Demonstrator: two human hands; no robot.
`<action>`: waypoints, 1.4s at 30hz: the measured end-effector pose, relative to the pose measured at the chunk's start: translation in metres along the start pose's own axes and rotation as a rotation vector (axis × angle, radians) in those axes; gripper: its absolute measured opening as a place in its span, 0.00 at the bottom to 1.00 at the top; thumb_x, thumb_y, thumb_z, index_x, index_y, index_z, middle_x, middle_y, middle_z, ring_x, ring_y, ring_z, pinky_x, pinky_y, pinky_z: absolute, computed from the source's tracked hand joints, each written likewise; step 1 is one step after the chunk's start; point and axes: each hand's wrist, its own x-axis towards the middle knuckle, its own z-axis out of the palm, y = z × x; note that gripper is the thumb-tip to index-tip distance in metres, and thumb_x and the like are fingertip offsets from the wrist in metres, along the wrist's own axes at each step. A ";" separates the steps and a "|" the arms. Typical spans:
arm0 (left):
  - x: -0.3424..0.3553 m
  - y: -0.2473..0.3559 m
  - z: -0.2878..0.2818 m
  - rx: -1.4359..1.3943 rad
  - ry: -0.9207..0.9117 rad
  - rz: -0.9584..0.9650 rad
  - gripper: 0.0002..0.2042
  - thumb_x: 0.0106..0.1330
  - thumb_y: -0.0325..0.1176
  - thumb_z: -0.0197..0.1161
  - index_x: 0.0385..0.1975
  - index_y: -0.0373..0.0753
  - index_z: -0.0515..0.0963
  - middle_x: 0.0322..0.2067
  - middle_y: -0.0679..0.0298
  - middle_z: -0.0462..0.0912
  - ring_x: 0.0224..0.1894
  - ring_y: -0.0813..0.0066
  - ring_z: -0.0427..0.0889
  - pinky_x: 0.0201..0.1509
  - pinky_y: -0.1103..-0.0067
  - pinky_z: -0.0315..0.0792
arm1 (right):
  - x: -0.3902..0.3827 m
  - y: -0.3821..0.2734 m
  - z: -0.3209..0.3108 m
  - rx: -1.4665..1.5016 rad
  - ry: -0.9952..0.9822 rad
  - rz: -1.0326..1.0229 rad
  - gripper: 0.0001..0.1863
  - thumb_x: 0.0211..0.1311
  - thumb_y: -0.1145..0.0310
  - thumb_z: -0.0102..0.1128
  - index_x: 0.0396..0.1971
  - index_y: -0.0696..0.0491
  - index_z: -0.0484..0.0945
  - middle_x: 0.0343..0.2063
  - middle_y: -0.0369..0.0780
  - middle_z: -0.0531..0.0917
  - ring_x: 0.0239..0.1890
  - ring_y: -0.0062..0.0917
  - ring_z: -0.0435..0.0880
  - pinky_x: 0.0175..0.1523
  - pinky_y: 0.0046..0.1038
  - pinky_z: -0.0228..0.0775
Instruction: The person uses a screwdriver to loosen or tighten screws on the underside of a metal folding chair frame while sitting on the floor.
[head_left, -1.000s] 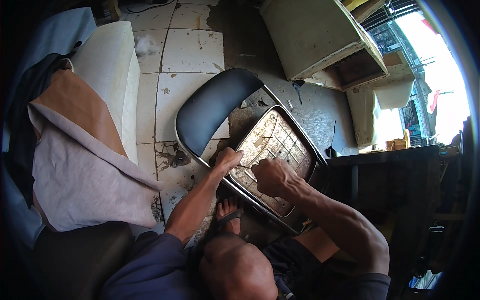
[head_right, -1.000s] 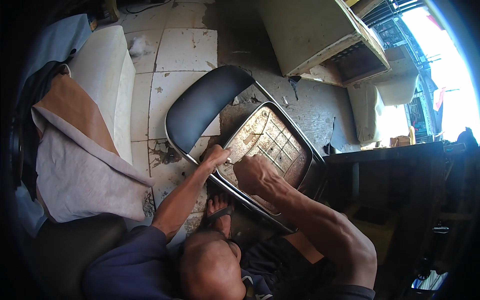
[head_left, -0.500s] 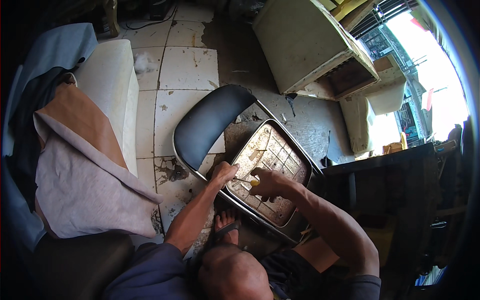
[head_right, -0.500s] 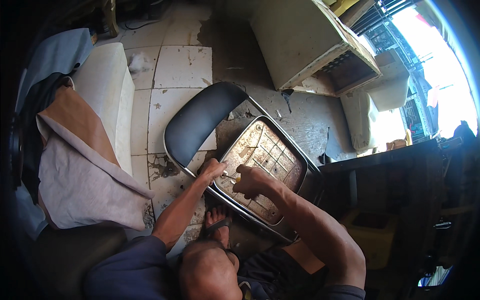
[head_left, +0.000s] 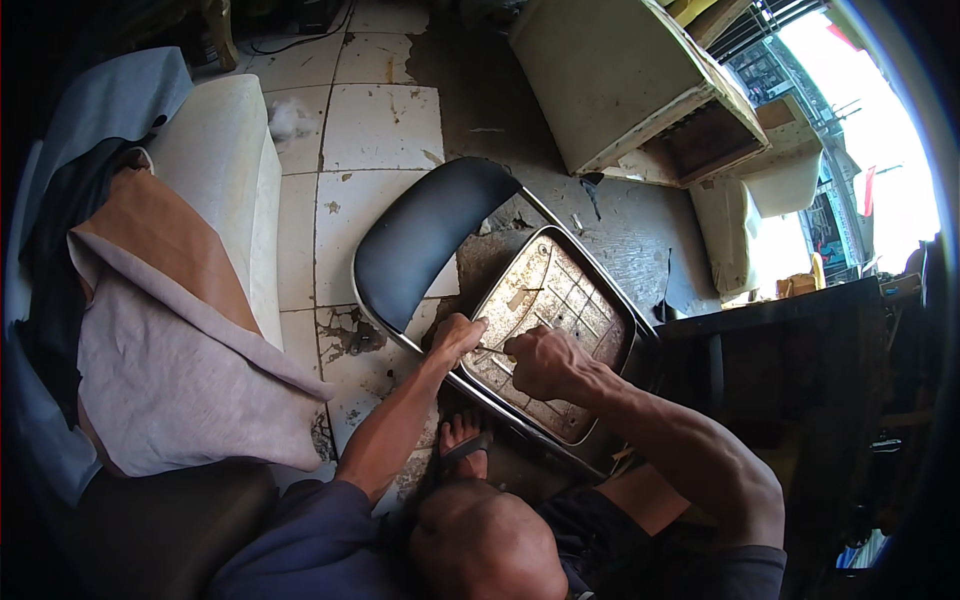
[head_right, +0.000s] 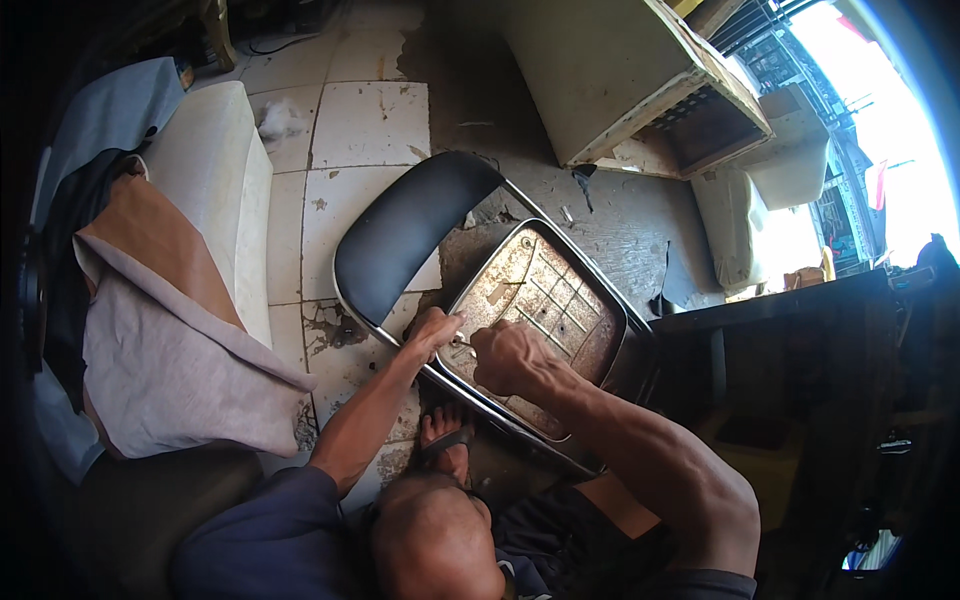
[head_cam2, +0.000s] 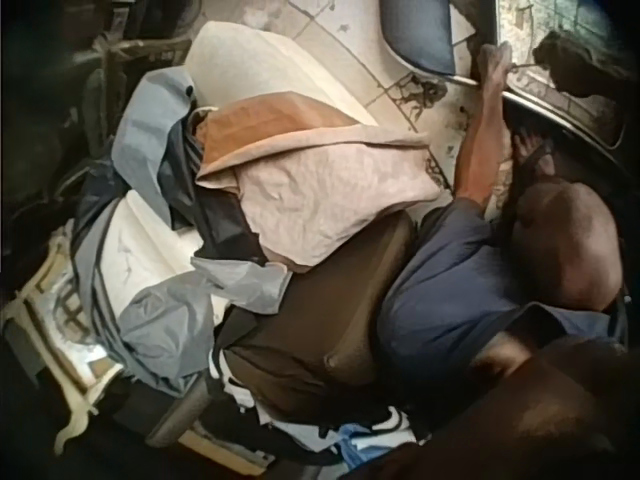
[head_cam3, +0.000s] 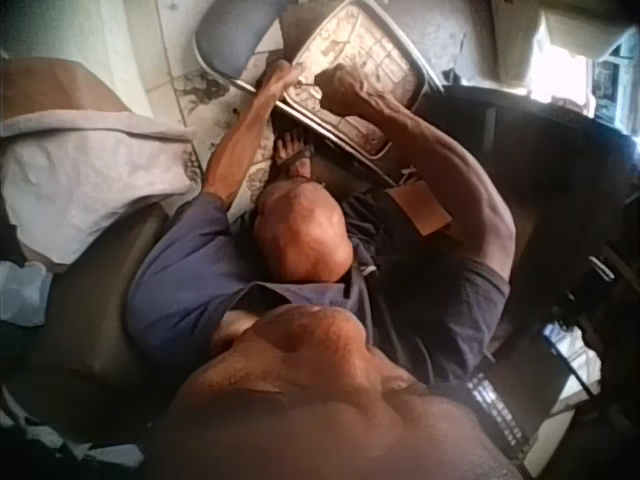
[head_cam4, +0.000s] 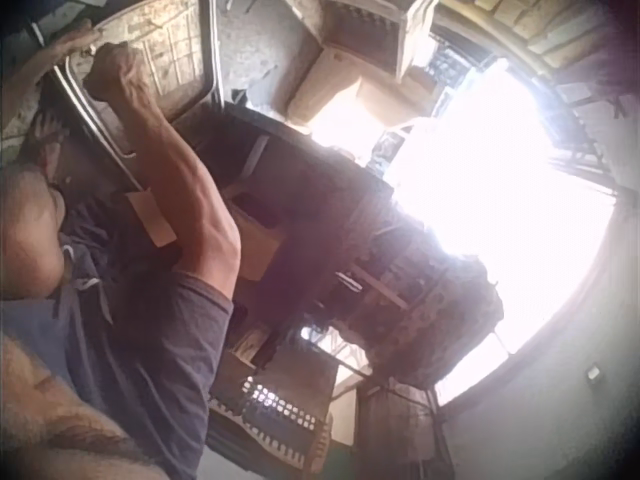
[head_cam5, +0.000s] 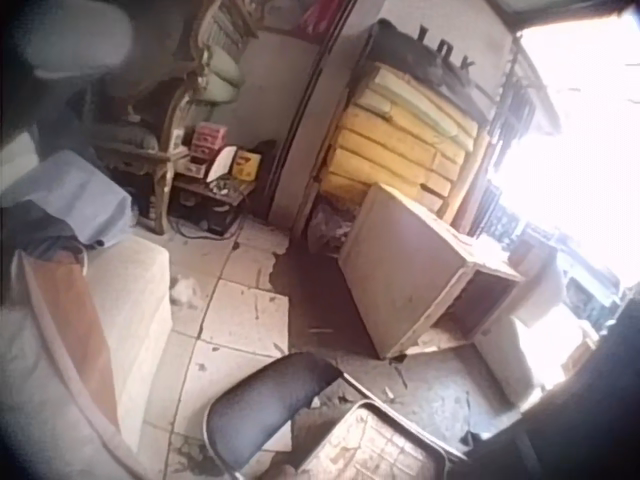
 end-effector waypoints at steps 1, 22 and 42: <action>0.005 -0.006 -0.001 -0.008 0.017 0.007 0.30 0.64 0.55 0.61 0.40 0.24 0.80 0.36 0.47 0.83 0.34 0.60 0.82 0.36 0.66 0.74 | 0.009 0.008 0.016 0.082 0.091 0.013 0.15 0.54 0.67 0.54 0.38 0.58 0.83 0.35 0.52 0.84 0.35 0.42 0.86 0.39 0.37 0.79; 0.048 0.047 -0.010 -0.268 -0.297 -0.009 0.25 0.70 0.40 0.61 0.59 0.27 0.72 0.49 0.53 0.82 0.49 0.67 0.83 0.54 0.72 0.77 | 0.052 0.207 0.142 0.478 0.684 0.044 0.11 0.59 0.60 0.63 0.37 0.50 0.78 0.26 0.44 0.83 0.31 0.45 0.83 0.39 0.46 0.73; 0.164 0.131 0.015 -0.092 -0.300 0.206 0.20 0.67 0.36 0.64 0.54 0.31 0.75 0.42 0.58 0.82 0.43 0.71 0.82 0.50 0.73 0.77 | 0.127 0.189 0.143 0.774 0.918 0.192 0.09 0.63 0.66 0.60 0.31 0.56 0.73 0.23 0.47 0.81 0.30 0.37 0.78 0.43 0.40 0.64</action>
